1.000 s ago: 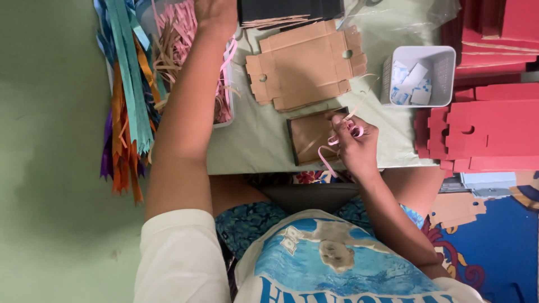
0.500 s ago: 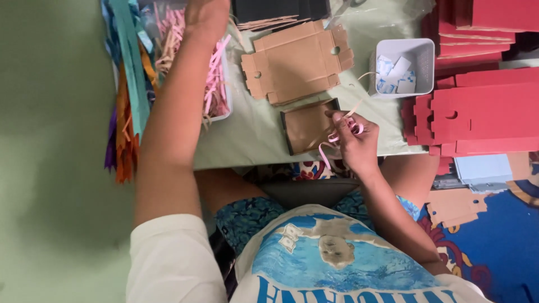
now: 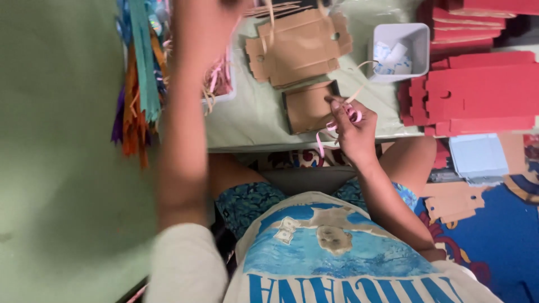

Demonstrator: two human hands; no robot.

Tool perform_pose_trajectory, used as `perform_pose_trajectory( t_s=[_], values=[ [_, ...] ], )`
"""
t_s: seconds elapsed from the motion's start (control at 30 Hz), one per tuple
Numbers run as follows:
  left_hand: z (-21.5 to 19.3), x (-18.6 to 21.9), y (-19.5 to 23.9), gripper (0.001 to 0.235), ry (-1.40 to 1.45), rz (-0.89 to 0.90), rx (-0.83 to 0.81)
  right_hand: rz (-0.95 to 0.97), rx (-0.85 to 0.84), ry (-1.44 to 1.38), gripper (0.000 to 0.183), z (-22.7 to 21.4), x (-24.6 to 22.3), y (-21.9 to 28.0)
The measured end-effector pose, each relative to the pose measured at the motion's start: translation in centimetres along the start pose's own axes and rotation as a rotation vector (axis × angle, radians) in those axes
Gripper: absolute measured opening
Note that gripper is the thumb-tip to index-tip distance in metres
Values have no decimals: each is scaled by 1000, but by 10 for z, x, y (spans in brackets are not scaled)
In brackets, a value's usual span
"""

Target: The person assembles a small cardboard box by folding and tucking the flaps into place. They then fill the box with pink and beige shredded paper filler, arranging it by hand to cover the bottom.

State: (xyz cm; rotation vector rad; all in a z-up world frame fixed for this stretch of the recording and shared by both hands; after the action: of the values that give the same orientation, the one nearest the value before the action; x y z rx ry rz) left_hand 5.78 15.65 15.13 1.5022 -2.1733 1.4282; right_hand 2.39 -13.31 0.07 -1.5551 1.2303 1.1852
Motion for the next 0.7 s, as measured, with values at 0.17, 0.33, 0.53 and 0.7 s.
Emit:
perform_pose_trajectory(
  t_s=[0.17,0.33,0.53,0.7],
  values=[
    [106,26,109,19,362,-311,139,179,119,-188,23,4,-14,-1],
    [186,70,169,25,539,-529,335,61,-15,-449,50,23,-8,-1],
    [155,88,160,31,1020,-551,326,-178,184,44,36,23,-22,2],
    [195,92,186,37,1146,-743,436,-137,426,-146,28,19,-42,-24]
  ],
)
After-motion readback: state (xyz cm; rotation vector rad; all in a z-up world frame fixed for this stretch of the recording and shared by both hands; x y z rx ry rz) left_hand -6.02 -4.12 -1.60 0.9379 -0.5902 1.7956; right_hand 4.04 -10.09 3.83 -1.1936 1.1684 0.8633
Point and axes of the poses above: each hand's wrist, its own y-axis away from the middle knuckle, its own z-axis out of the palm, x = y × z, the point moved 1 cm from there along -y, towards the middle knuckle, and after that the axes turned 11 degrees about y, right-handed, at the moved point
